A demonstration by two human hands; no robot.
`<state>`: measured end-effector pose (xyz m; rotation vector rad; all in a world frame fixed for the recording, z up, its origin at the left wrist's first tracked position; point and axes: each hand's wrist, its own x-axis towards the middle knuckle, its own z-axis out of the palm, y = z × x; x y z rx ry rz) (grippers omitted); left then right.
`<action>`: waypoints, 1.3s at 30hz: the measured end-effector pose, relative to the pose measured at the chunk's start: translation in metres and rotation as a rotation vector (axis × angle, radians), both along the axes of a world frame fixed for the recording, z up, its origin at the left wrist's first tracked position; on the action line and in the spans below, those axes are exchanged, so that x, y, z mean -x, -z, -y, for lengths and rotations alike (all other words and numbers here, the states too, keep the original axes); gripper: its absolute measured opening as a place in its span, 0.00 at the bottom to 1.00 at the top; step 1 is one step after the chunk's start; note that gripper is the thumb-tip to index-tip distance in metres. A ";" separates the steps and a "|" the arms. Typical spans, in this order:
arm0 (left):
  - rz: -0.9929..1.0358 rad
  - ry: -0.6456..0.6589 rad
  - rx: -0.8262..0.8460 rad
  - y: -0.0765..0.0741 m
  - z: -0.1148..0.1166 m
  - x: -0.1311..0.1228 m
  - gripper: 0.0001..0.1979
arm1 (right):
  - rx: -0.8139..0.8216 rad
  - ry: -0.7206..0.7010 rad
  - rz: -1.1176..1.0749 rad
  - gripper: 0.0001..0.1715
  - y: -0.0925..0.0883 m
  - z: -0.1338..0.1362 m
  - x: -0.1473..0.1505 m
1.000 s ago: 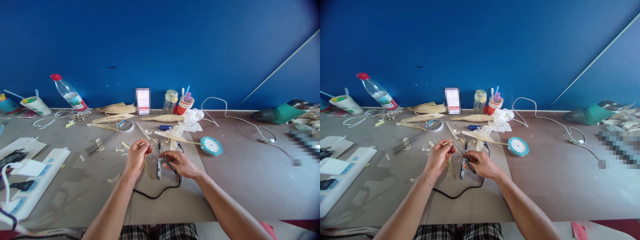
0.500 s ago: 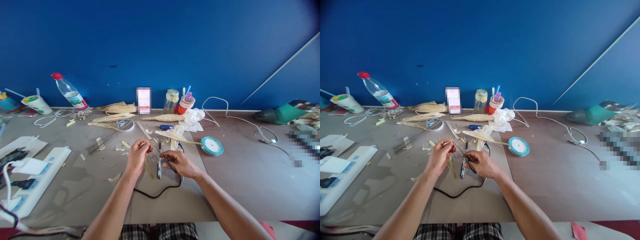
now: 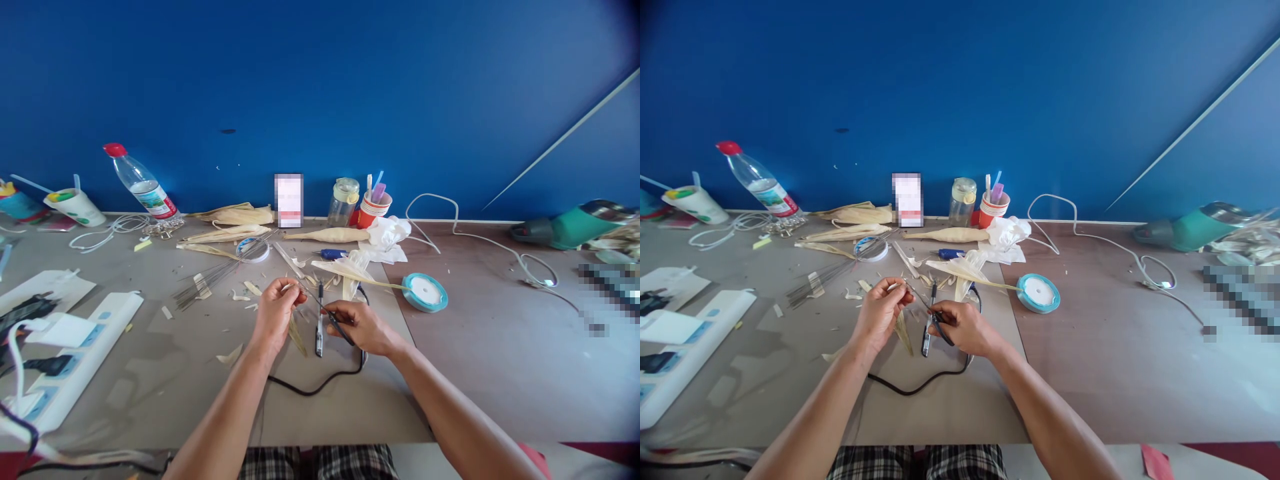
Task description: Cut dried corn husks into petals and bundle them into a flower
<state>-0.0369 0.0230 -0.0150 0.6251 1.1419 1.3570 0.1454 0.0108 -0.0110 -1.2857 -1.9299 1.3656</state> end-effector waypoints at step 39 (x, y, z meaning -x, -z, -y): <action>0.223 0.253 0.049 -0.009 0.005 0.005 0.11 | -0.074 0.038 0.019 0.19 -0.004 -0.006 -0.011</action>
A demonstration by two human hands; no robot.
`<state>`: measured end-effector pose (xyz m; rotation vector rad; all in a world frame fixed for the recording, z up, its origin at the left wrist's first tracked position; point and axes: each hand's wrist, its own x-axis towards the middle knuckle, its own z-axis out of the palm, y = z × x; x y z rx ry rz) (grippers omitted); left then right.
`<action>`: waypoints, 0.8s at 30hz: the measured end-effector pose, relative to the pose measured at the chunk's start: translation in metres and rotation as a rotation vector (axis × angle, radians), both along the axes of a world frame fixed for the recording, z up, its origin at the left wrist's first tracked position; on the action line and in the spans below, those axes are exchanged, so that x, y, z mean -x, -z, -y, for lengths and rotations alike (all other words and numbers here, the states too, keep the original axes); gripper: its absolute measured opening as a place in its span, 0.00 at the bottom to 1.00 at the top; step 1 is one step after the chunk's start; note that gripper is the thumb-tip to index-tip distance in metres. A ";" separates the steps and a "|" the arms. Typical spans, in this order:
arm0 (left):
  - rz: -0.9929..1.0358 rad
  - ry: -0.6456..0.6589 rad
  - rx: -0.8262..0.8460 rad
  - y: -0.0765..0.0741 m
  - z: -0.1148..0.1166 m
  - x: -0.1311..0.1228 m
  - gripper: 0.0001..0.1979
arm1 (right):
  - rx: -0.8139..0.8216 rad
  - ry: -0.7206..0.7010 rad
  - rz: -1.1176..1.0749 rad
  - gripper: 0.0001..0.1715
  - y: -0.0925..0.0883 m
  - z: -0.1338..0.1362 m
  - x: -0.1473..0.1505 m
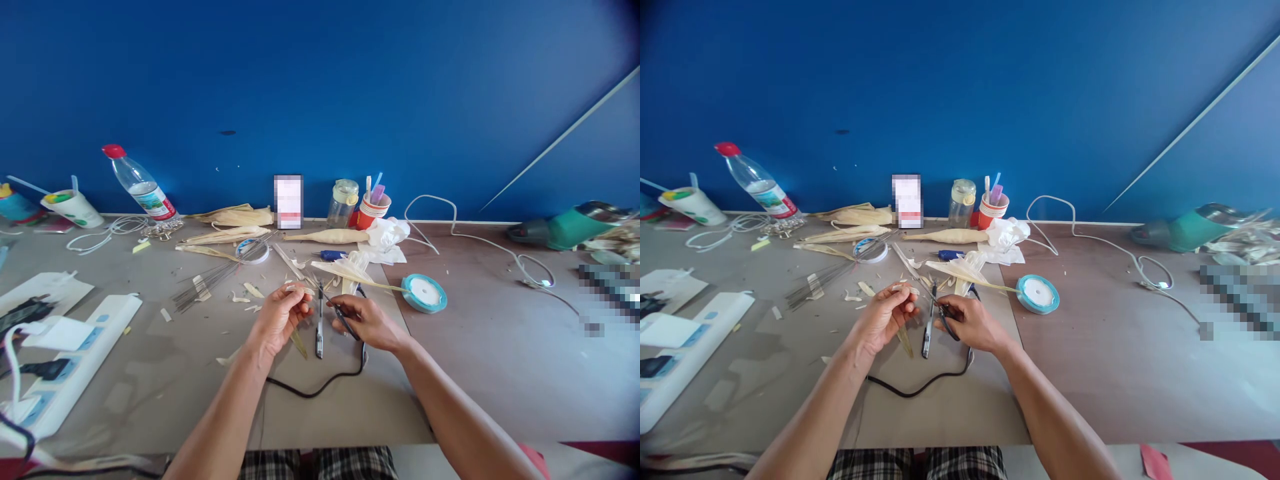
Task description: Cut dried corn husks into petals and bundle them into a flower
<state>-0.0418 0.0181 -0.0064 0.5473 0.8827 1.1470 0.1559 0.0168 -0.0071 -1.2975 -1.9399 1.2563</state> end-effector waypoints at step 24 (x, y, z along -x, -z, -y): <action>-0.229 0.463 -0.044 -0.004 0.013 -0.017 0.26 | 0.155 0.197 -0.534 0.30 0.003 0.001 0.015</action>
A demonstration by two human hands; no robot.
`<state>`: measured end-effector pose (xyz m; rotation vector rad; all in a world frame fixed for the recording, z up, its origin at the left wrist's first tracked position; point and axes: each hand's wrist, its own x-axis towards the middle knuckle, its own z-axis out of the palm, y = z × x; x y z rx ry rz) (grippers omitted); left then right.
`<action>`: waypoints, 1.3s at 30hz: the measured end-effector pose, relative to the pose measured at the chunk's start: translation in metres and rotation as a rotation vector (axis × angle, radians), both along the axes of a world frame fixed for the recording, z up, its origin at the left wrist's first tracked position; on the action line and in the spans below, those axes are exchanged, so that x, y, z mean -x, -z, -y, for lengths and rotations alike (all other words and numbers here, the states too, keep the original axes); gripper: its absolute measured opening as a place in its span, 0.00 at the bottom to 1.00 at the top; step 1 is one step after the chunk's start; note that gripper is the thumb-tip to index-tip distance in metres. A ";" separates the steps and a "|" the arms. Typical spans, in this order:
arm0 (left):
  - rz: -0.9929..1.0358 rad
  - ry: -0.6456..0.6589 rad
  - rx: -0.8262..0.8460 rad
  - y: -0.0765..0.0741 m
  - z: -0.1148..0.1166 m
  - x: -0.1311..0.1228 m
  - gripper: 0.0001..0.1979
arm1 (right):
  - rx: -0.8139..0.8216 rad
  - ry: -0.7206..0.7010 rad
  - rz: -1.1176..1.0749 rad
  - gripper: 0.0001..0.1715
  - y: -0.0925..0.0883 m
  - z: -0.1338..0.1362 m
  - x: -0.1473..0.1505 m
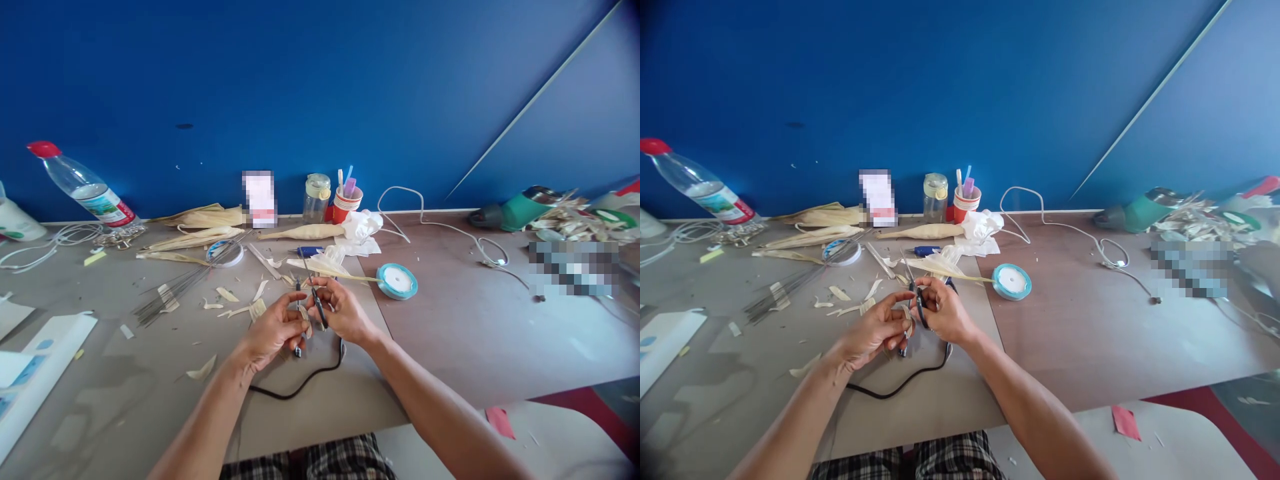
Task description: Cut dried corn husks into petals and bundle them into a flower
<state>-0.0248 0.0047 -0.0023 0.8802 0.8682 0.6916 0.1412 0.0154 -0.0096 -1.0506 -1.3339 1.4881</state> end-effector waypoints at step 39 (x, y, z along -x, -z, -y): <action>-0.129 0.032 -0.090 0.001 0.002 -0.004 0.23 | -0.053 0.038 0.119 0.32 -0.003 0.002 -0.002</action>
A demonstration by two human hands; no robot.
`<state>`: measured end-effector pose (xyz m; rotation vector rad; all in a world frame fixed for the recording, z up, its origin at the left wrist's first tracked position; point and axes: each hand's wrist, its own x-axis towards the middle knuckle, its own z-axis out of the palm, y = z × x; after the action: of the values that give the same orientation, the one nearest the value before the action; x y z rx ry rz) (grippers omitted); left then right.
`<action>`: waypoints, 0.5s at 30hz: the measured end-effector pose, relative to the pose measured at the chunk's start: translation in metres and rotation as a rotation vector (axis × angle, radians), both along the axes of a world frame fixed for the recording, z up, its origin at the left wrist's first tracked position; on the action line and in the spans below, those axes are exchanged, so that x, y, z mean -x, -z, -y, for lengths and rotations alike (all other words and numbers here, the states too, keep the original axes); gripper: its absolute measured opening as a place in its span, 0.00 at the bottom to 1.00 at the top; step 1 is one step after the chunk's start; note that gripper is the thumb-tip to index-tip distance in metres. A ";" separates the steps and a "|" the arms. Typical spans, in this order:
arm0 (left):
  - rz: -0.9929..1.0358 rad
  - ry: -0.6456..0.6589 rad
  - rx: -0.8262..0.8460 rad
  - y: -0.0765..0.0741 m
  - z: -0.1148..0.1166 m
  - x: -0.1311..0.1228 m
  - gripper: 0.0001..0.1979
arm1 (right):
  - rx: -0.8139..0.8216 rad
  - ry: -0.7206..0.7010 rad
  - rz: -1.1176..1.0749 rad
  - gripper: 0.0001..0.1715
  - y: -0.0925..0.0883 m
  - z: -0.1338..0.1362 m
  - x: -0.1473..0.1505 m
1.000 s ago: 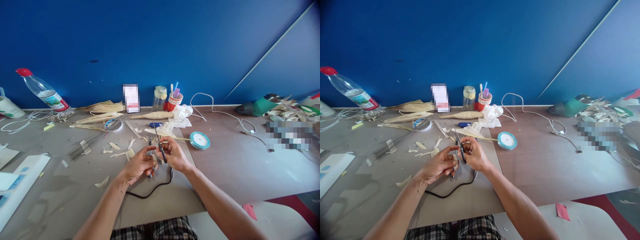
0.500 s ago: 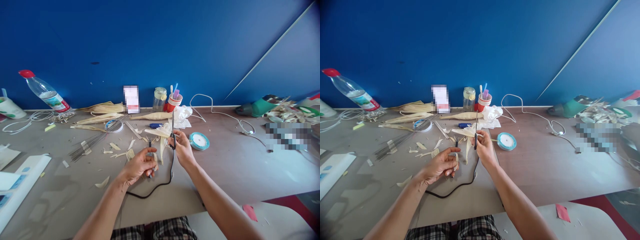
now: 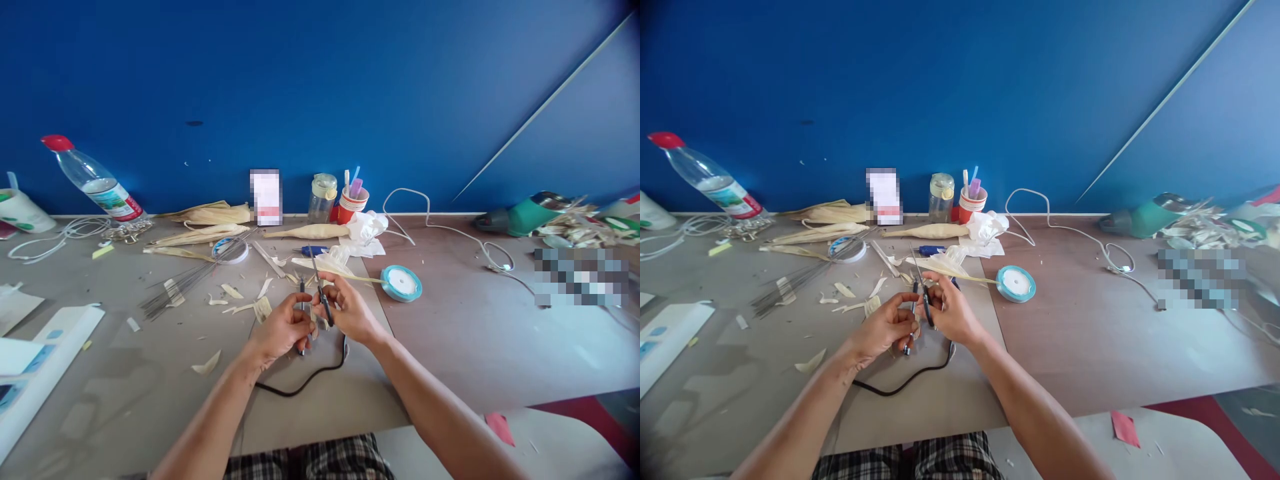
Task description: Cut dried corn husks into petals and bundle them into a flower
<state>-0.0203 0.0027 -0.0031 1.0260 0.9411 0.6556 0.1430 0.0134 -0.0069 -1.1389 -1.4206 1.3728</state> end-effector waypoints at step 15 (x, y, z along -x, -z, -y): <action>-0.034 -0.140 -0.063 0.000 -0.003 0.002 0.20 | 0.063 0.222 -0.229 0.26 0.005 -0.004 0.005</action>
<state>-0.0221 0.0061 -0.0031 1.0363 1.0341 0.7901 0.1376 0.0169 -0.0114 -1.1044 -1.0619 1.3487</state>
